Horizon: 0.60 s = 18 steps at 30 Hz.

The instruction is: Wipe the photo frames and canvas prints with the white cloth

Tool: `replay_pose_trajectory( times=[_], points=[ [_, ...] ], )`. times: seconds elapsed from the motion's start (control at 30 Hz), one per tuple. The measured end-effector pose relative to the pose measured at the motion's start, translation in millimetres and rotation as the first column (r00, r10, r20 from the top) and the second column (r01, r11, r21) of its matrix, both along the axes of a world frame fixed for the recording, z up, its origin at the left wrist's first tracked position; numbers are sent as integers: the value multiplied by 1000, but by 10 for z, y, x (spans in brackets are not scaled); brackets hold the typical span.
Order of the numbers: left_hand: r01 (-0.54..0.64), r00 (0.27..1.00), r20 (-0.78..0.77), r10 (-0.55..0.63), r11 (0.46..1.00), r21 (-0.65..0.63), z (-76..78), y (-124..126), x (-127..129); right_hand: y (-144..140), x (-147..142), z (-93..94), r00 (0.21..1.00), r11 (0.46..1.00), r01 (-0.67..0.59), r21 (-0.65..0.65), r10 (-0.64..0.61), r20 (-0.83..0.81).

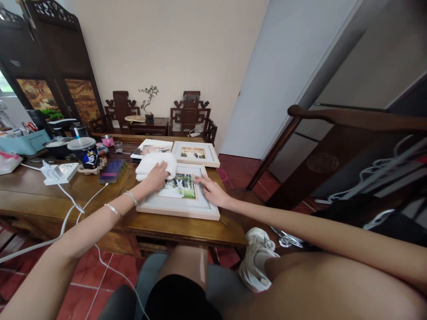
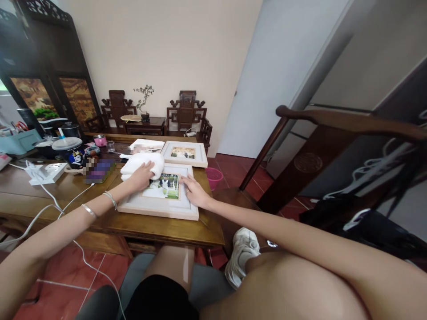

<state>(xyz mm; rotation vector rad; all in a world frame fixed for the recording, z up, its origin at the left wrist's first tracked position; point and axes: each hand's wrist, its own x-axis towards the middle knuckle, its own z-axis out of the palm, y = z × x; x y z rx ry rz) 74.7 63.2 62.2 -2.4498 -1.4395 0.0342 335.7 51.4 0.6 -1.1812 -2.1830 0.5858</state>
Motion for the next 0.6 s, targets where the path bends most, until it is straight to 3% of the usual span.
replay_pose_trajectory(
  times=[0.13, 0.27, 0.43, 0.5, 0.6],
  points=[
    [15, 999, -36, -19, 995, -103, 25, -151, 34, 24, -5, 1, 1000, 1000, 20, -1, -20, 5],
    [32, 992, -115, -57, 978, -208, 170, -634, 34, 17, -18, -14, 999, 999, 32, 2, -32, 10],
    [137, 986, -48, -158, 947, -290, 283, -1214, 110, 23, -9, -56, 1000, 1000, 25, 3, -25, -15],
    [144, 987, -33, -160, 948, -283, 254, -1237, 182, 34, 0, -71, 1000, 1000, 20, 13, -20, -15],
    [58, 997, -40, -73, 956, -289, 168, -977, 275, 47, 8, -86, 1000, 999, 22, 36, -21, -15]
  ],
)
